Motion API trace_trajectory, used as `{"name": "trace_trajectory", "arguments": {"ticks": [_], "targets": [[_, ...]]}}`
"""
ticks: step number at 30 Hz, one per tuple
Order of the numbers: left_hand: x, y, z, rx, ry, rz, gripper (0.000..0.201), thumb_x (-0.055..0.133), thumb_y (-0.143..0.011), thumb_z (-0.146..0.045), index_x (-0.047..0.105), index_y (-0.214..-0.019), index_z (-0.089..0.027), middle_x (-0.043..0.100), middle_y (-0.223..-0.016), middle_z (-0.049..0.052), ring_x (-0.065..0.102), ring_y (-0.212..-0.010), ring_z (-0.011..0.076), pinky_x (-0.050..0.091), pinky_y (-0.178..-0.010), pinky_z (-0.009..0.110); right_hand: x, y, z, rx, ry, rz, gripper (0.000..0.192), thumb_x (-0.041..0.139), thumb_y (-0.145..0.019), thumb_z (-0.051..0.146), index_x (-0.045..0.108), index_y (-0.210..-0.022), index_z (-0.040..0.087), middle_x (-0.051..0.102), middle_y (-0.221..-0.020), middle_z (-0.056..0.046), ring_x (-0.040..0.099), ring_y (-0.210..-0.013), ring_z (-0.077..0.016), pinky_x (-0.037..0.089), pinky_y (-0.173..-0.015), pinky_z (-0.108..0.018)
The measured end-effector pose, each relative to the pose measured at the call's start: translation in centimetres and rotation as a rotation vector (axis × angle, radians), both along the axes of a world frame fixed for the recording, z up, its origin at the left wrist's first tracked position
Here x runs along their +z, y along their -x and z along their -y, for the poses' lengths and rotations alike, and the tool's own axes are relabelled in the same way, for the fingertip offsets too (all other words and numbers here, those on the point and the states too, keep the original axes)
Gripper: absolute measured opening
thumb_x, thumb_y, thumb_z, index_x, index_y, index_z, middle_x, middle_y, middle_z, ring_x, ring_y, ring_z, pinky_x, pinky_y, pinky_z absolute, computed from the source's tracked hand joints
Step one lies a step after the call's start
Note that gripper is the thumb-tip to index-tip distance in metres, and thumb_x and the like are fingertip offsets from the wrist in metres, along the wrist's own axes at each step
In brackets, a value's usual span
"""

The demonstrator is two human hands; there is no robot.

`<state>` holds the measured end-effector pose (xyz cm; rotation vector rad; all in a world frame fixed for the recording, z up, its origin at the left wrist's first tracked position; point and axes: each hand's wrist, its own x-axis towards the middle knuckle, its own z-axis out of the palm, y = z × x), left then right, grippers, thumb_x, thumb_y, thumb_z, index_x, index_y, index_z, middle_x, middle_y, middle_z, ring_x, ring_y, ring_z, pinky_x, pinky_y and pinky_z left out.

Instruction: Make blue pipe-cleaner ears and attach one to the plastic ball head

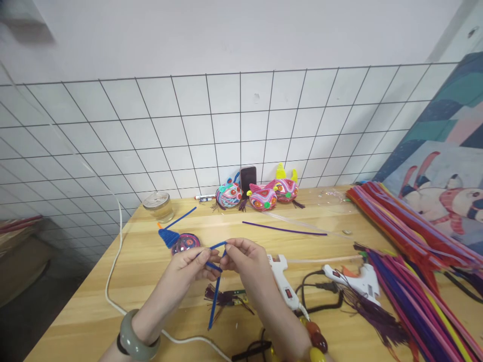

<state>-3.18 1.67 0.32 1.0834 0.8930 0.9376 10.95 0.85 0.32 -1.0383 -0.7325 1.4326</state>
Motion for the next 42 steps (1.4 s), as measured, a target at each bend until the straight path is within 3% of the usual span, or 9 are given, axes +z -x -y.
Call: {"name": "trace_trajectory", "arguments": {"ticks": [11, 19, 27, 42], "targets": [[-0.2, 0.7, -0.5, 0.015, -0.020, -0.026, 0.026, 0.064, -0.070, -0.036, 0.065, -0.078, -0.011, 0.068, -0.074, 0.007, 0.060, -0.057, 0.0143, 0.050, -0.058, 0.028, -0.6, 0.2, 0.6, 0.035, 0.054, -0.029, 0.025, 0.075, -0.057, 0.031, 0.063, -0.068, 0.013, 0.065, -0.055, 0.000, 0.060, -0.051, -0.0118, 0.052, -0.060, -0.027], [-0.8, 0.8, -0.8, -0.005, -0.012, -0.056, 0.024, 0.076, -0.055, -0.025, 0.065, -0.072, -0.013, 0.067, -0.062, 0.003, 0.059, -0.057, 0.0132, 0.047, -0.059, 0.026, -0.6, 0.2, 0.5, -0.014, 0.097, -0.101, 0.024, 0.078, -0.054, 0.027, 0.064, -0.066, 0.013, 0.063, -0.054, 0.001, 0.060, -0.051, -0.0110, 0.052, -0.059, -0.025], [-0.8, 0.9, -0.7, -0.064, -0.033, -0.045, 0.018, 0.070, -0.065, -0.028, 0.067, -0.076, -0.014, 0.069, -0.070, 0.004, 0.059, -0.061, 0.0119, 0.044, -0.058, 0.022, -1.2, 0.2, 0.6, -0.026, 0.118, -0.153, 0.021, 0.078, -0.056, 0.024, 0.064, -0.069, 0.014, 0.064, -0.056, 0.001, 0.063, -0.054, -0.0115, 0.053, -0.059, -0.024], [-1.7, 0.9, -1.0, -0.036, -0.030, -0.034, 0.021, 0.061, -0.074, -0.033, 0.053, -0.068, -0.014, 0.056, -0.054, -0.003, 0.052, -0.042, 0.0079, 0.042, -0.040, 0.018, -1.4, 0.1, 0.9, 0.025, 0.098, -0.096, 0.018, 0.076, -0.060, 0.025, 0.065, -0.068, 0.013, 0.063, -0.054, 0.001, 0.057, -0.051, -0.0090, 0.050, -0.054, -0.021]]}}
